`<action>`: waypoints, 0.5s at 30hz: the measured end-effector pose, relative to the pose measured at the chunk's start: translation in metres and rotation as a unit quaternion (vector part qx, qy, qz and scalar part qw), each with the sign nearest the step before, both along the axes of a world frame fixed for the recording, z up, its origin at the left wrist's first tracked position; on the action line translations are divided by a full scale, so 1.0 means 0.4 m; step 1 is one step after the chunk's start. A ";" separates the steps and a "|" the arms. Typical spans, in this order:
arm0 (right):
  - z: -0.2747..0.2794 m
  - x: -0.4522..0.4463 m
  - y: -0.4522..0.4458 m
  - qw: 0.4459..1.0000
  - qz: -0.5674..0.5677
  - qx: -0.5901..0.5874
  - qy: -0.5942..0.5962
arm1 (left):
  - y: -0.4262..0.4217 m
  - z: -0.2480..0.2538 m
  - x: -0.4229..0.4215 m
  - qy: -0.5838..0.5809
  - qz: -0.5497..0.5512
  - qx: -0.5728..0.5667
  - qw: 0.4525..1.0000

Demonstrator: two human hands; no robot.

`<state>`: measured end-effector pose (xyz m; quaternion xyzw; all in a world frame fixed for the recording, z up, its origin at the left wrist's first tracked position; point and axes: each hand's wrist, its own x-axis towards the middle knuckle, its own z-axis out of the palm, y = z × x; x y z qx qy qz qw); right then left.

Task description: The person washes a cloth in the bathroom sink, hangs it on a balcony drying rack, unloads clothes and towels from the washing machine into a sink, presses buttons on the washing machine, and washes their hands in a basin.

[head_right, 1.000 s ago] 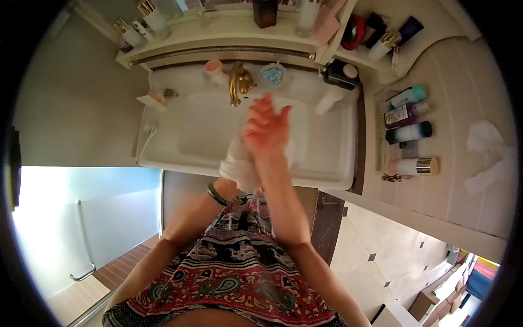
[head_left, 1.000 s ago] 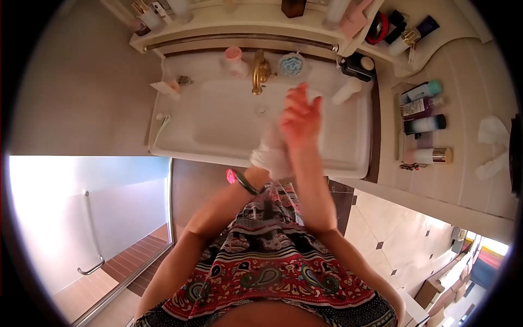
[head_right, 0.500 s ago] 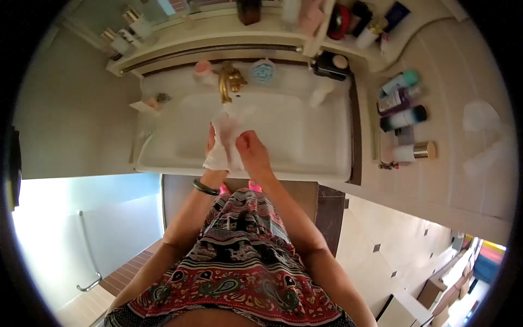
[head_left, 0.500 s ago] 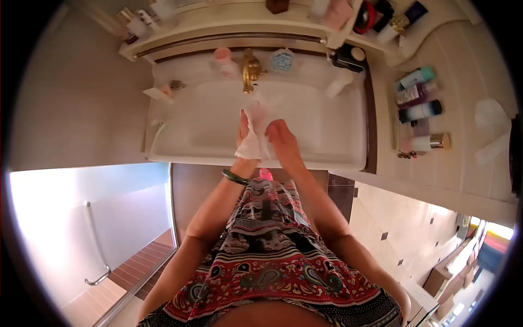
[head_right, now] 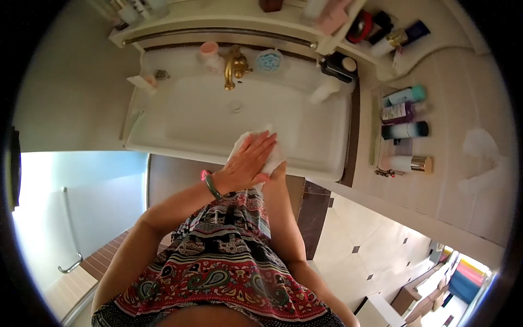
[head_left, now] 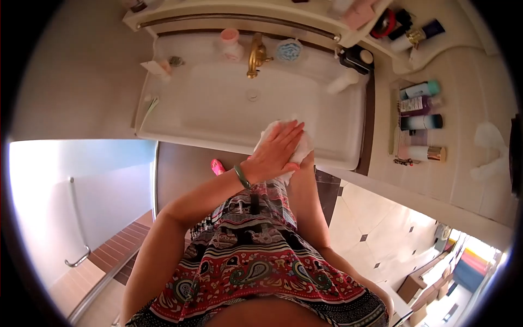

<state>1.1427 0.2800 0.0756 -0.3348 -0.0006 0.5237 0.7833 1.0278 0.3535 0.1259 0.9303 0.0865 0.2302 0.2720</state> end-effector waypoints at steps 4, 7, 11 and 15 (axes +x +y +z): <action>-0.067 0.233 -0.010 0.990 -0.030 0.029 -0.133 | -0.022 -0.059 -0.116 0.128 -0.029 0.099 0.986; -0.034 0.344 -0.045 0.917 -0.109 -0.156 -0.350 | -0.008 -0.166 -0.237 0.178 0.021 0.041 0.983; -0.120 0.577 -0.233 0.157 0.342 -0.548 -0.747 | -0.015 -0.231 -0.285 0.217 0.085 -0.026 0.972; -0.095 0.674 -0.296 0.219 0.053 -0.519 -0.824 | 0.001 -0.237 -0.324 0.031 0.048 -0.258 0.965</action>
